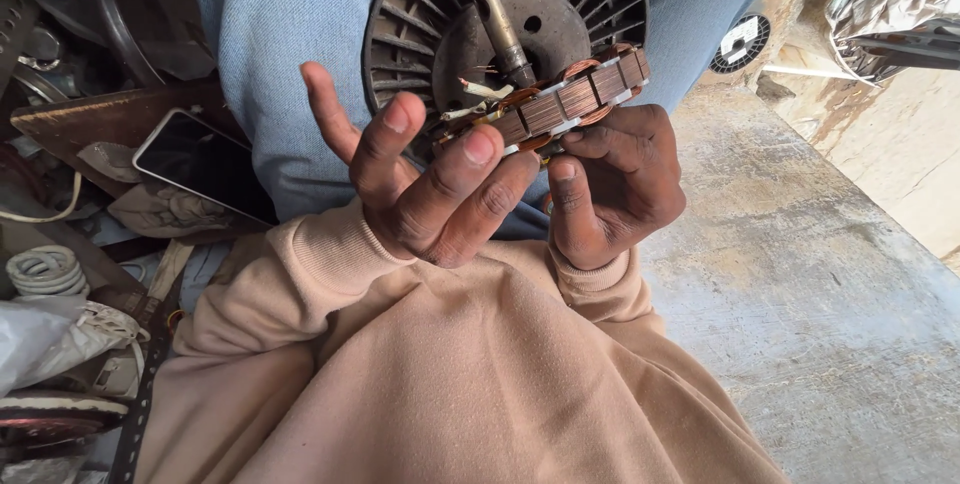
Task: Repairing and rewiring the stator of an electric fan motor using hand tools.
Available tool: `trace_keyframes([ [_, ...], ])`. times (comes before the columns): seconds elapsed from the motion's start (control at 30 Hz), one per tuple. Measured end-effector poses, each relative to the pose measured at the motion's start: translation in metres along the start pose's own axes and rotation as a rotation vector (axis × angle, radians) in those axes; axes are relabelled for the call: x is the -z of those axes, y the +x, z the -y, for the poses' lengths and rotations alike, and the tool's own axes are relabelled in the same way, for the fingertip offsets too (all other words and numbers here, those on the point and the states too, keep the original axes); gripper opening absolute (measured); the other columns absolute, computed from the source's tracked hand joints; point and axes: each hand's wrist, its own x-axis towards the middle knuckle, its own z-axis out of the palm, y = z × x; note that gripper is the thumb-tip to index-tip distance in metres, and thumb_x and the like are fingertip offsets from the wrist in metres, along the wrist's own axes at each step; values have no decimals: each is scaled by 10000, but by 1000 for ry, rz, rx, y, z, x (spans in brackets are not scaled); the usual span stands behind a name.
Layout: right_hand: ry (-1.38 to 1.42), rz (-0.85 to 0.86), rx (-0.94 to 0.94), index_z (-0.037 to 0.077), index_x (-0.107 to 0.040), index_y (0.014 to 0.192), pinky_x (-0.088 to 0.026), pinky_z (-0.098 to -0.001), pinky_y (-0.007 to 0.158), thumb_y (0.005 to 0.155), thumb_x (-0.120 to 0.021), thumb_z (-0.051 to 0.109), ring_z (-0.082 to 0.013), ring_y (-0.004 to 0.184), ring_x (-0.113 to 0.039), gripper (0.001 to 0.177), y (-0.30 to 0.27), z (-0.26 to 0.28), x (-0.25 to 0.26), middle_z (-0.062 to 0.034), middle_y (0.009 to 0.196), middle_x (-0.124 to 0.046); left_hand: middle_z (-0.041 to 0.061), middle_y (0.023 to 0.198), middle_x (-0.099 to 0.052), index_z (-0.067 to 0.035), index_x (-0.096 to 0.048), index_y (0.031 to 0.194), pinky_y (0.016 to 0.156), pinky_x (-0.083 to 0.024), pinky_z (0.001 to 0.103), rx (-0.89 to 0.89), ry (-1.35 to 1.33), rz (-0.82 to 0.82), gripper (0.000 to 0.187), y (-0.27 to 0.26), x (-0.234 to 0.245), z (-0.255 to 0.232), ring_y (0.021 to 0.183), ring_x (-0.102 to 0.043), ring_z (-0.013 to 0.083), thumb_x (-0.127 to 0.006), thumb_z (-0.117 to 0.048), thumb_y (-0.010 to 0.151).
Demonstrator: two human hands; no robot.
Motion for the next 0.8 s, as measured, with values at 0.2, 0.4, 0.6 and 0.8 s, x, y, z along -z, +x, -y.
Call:
trace_keyframes([
  [0.2, -75, 61, 50, -47, -684, 1044, -507, -265, 805, 965, -780, 94, -156, 908, -624, 188, 0, 0, 4, -111, 1058, -630, 12, 1555, -441, -244, -821, 1064, 1140, -86, 833, -28, 1, -62, 63, -8, 4, 6, 1540, -261, 340, -783, -279, 1028],
  [0.4, -132, 77, 106, -34, -723, 1030, -482, -240, 690, 920, -823, 89, -127, 831, -603, 193, 3, -3, 3, -89, 990, -608, 28, 1602, -410, -216, -848, 1135, 1160, -53, 812, -109, 23, -7, 114, -8, 12, 11, 1569, -219, 365, -826, -268, 1036],
  [0.6, -141, 79, 149, -42, -742, 1007, -462, -250, 699, 892, -828, 62, -133, 803, -588, 177, 8, -4, 0, -91, 957, -615, -7, 1571, -419, -228, -839, 1090, 1170, -53, 807, -91, 20, -14, 84, -7, 10, 10, 1572, -218, 334, -829, -250, 1010],
  [0.8, -129, 94, 76, -54, -712, 1032, -480, -216, 630, 894, -805, 58, -133, 836, -603, 201, 12, 5, 0, -103, 950, -615, -5, 1604, -382, -214, -842, 1164, 1171, -42, 810, -100, 15, 32, 191, -8, 9, 12, 1586, -192, 342, -762, -229, 991],
])
